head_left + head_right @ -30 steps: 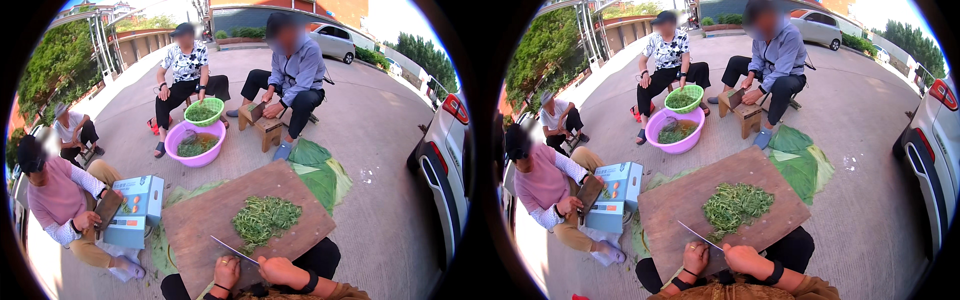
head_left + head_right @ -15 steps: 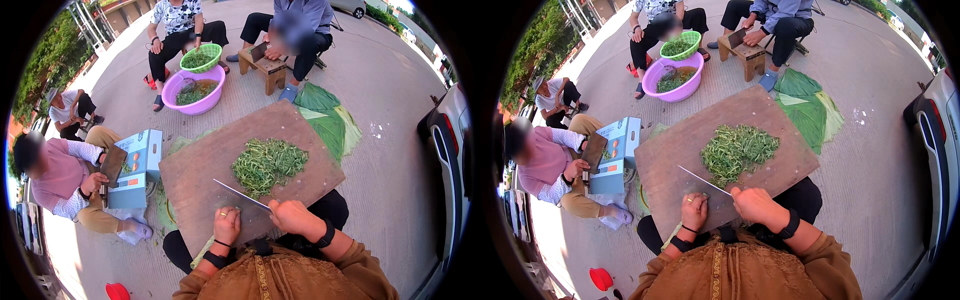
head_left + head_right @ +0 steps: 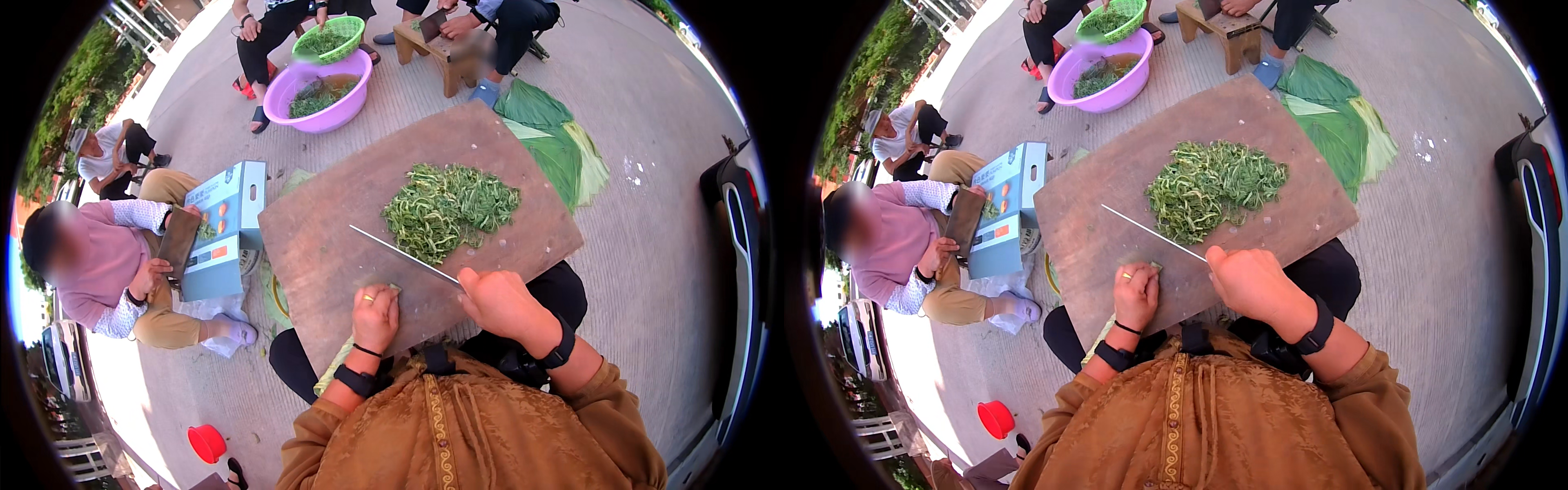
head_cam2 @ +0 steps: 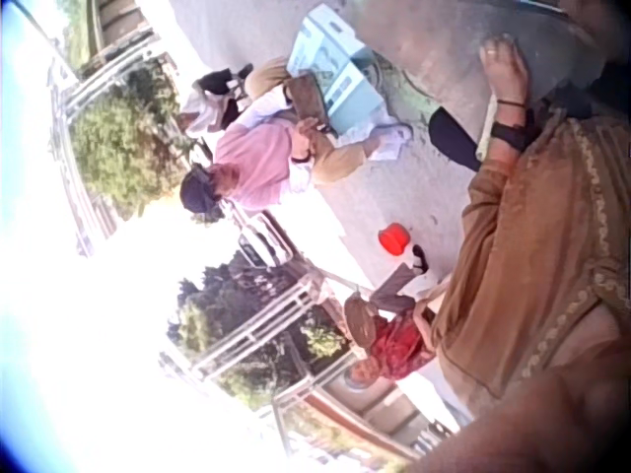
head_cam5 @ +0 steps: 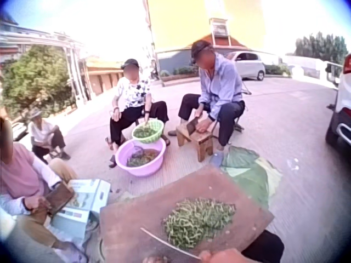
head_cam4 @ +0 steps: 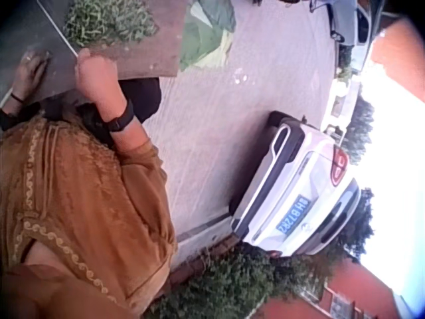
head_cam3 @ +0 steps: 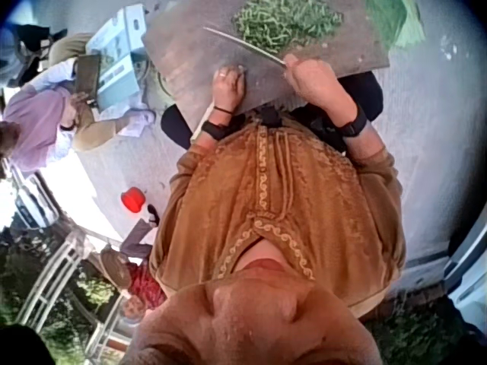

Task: The person rolls a large green leaf and chops it into small pieces on a wooden board using a large knife.

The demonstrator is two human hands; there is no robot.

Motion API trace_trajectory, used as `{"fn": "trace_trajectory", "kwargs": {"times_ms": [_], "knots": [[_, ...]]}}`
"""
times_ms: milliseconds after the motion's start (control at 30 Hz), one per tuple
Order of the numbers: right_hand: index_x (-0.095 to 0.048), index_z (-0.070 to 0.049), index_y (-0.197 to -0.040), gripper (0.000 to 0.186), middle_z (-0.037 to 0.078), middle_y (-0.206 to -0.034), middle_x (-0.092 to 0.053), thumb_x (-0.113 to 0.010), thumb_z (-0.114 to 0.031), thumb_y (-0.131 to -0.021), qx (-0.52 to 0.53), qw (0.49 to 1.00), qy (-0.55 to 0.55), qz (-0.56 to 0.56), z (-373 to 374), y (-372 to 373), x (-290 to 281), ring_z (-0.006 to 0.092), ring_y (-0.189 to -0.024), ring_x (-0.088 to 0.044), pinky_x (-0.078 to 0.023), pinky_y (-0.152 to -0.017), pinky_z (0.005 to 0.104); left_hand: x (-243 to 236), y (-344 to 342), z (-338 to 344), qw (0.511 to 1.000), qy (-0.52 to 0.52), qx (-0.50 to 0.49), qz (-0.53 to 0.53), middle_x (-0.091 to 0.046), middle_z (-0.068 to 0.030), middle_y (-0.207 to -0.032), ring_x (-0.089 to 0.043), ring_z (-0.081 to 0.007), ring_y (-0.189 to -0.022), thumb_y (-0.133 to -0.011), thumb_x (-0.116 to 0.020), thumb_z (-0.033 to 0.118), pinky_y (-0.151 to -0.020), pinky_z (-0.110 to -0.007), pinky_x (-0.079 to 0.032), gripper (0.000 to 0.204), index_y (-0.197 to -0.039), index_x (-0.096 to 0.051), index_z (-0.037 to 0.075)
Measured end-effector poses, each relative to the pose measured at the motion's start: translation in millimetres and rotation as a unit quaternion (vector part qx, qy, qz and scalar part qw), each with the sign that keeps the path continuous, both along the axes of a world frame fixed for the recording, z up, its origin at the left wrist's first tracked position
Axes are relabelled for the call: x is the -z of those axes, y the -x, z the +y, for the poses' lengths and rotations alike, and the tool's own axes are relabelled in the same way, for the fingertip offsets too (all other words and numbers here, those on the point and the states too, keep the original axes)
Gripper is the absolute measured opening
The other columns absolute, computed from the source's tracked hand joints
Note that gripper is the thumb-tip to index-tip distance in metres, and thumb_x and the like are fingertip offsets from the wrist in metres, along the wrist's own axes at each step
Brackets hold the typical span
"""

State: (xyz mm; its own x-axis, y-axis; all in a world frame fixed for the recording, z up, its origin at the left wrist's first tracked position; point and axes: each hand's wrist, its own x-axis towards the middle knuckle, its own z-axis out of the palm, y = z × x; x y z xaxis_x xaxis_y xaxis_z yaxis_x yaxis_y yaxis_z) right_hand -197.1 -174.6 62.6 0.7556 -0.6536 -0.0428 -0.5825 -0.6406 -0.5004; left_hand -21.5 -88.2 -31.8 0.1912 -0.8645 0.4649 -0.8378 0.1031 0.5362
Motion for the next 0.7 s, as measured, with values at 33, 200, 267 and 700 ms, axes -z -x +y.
{"fn": "trace_trajectory", "kwargs": {"times_ms": [33,200,267,700], "knots": [[-0.040,-0.002,-0.072,0.017,0.016,-0.056,-0.051,-0.051,-0.014,-0.071,-0.010,1.000,-0.007,0.014,3,3,1,0.0347,-0.056,-0.051,-0.040,-0.049,0.0420,1,0,-1,1.000,-0.001,0.001,0.000,-0.053,-0.0083,-0.075,-0.049,-0.0254,-0.070,-0.063,-0.055,0.000,-0.063,-0.032,-0.041,0.012,-0.073,-0.057,0.005],[-0.041,-0.002,-0.071,0.016,0.015,-0.056,-0.051,-0.051,-0.014,-0.071,-0.055,0.998,0.000,0.030,8,9,9,0.0341,-0.054,-0.051,-0.040,-0.048,0.0414,3,1,-1,1.000,0.000,0.005,0.007,-0.053,-0.0086,-0.075,-0.049,-0.0257,-0.071,-0.062,-0.055,-0.001,-0.064,-0.032,-0.041,0.013,-0.073,-0.057,0.005],[-0.041,-0.002,-0.071,0.016,0.015,-0.056,-0.051,-0.051,-0.014,-0.071,-0.055,0.997,0.003,0.045,9,9,9,0.0339,-0.054,-0.051,-0.040,-0.047,0.0411,3,1,-1,1.000,-0.001,0.003,0.006,-0.053,-0.0085,-0.075,-0.049,-0.0256,-0.071,-0.062,-0.054,-0.001,-0.064,-0.032,-0.041,0.013,-0.073,-0.057,0.005],[-0.042,-0.002,-0.073,0.016,0.016,-0.054,-0.051,-0.051,-0.014,-0.070,-0.002,0.998,0.027,0.053,-13,5,6,0.0351,-0.054,-0.051,-0.040,-0.049,0.0422,3,0,-1,1.000,-0.019,0.001,0.017,-0.053,-0.0083,-0.075,-0.049,-0.0254,-0.070,-0.063,-0.055,-0.001,-0.063,-0.032,-0.041,0.011,-0.072,-0.056,0.005]]}}
